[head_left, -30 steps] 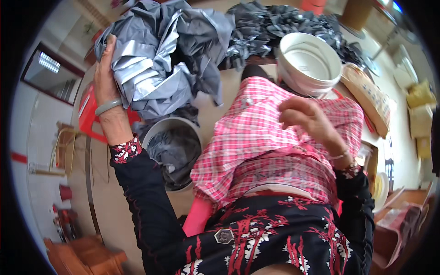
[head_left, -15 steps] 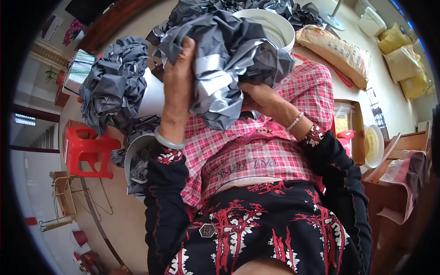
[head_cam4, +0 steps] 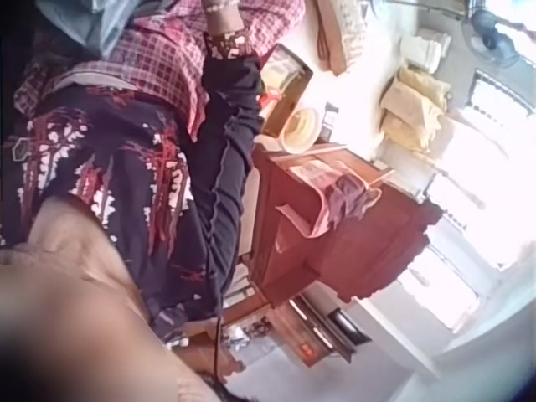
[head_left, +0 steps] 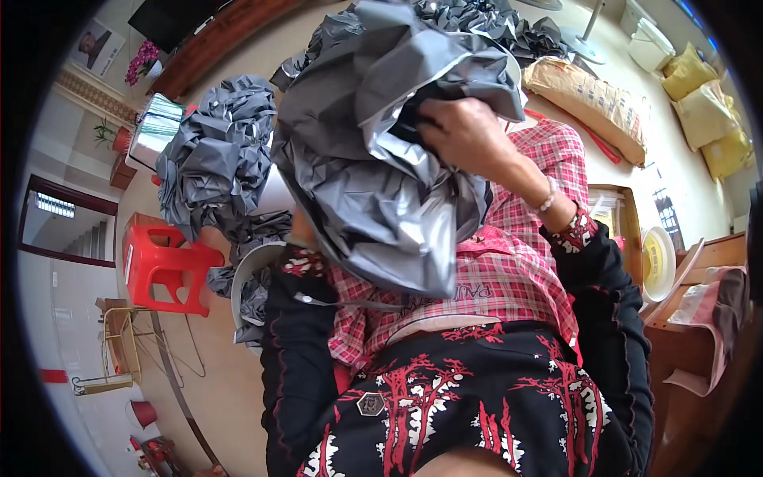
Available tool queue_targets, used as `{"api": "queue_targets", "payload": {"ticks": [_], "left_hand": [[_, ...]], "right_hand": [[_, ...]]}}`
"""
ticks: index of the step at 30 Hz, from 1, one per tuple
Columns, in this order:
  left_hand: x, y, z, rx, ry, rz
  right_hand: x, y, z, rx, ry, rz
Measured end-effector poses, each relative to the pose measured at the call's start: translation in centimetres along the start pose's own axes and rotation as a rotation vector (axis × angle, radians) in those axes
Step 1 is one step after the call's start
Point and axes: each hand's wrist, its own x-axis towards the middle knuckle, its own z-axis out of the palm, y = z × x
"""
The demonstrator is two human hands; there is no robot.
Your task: Assembling or repairing an umbrella by gluing the fabric to the metal ribs using a hot glue gun.
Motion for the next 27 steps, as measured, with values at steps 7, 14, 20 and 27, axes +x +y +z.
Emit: {"api": "queue_targets", "payload": {"ticks": [7,14,20,27], "left_hand": [[0.1,2.5,3.8,-0.034,0.107,-0.068],[1.8,3.7,6.9,-0.063,0.181,-0.157],[-5.3,8.3,5.5,-0.072,0.262,-0.216],[1.0,8.2,4.6,-0.13,0.3,-0.226]], "right_hand": [[-1.8,-1.2,-0.2,-0.035,-0.156,0.034],[-5.0,2.1,1.1,0.011,-0.12,0.001],[-4.8,-2.3,-0.5,0.187,0.095,-0.007],[-2.2,-2.6,4.4,0.18,-0.153,0.175]]}}
